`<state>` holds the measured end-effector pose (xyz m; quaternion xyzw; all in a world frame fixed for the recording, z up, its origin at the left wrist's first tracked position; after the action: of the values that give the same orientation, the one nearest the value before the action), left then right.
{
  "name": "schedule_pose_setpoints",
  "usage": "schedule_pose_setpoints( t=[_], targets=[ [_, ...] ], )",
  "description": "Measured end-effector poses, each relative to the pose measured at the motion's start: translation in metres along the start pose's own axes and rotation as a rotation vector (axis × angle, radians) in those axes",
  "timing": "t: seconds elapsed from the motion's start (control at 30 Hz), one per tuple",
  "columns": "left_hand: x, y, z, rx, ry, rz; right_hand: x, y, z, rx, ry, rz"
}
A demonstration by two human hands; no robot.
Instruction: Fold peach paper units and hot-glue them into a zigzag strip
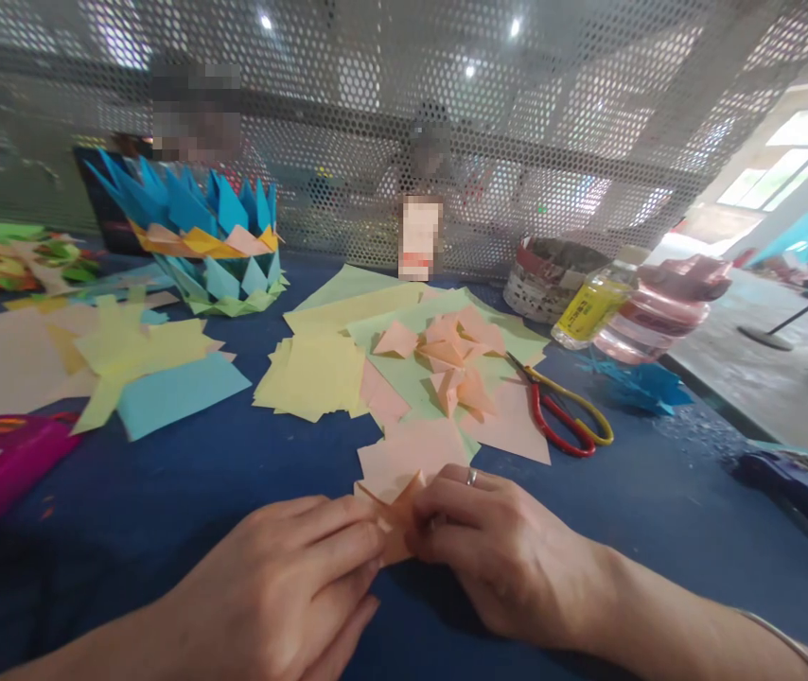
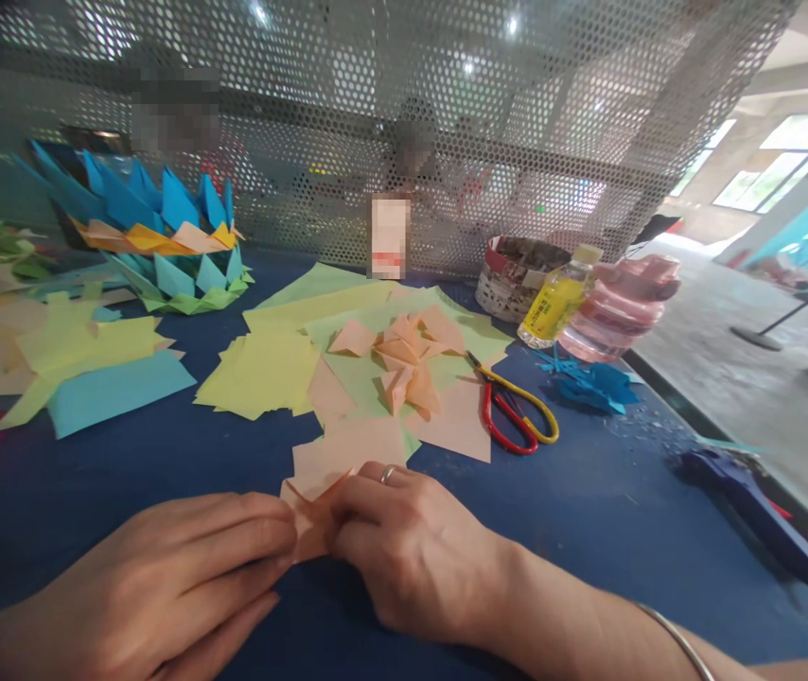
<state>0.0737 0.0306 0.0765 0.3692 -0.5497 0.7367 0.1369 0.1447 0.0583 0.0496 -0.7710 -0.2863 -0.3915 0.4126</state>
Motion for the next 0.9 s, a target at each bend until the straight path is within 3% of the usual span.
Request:
schedule_pose_setpoints(
  t=[0.03, 0.1, 0.2, 0.4, 0.6, 0.9],
  targets=[
    [-0.007, 0.002, -0.003, 0.041, -0.026, -0.081, 0.0, 0.0, 0.0, -0.003, 0.0, -0.002],
    [-0.009, 0.006, 0.001, 0.034, -0.026, -0.107, 0.0, 0.001, 0.0, -0.011, 0.007, -0.003],
    [-0.003, 0.008, 0.001, 0.069, -0.018, -0.045, 0.0, 0.001, 0.001, -0.019, 0.006, -0.015],
    [-0.012, 0.01, -0.001, 0.023, -0.029, -0.104, 0.011, -0.004, 0.008, -0.051, -0.003, 0.056],
    [-0.014, 0.017, -0.004, 0.047, -0.016, -0.087, 0.002, -0.005, 0.016, -0.074, 0.057, -0.054],
    [-0.005, 0.002, -0.008, -0.026, -0.094, -0.076, 0.006, -0.007, 0.012, -0.079, 0.102, -0.027]
  ],
)
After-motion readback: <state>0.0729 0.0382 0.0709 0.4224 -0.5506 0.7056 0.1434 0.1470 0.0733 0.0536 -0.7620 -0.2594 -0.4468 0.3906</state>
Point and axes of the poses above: each hand's wrist, its own y-axis away from the middle knuckle, its own x-axis out of the back of the hand, z = x × y, the point moved 10 cm from there along -y, towards the middle knuckle, and after that the axes turned 7 degrees about z, right-handed, at the moved point
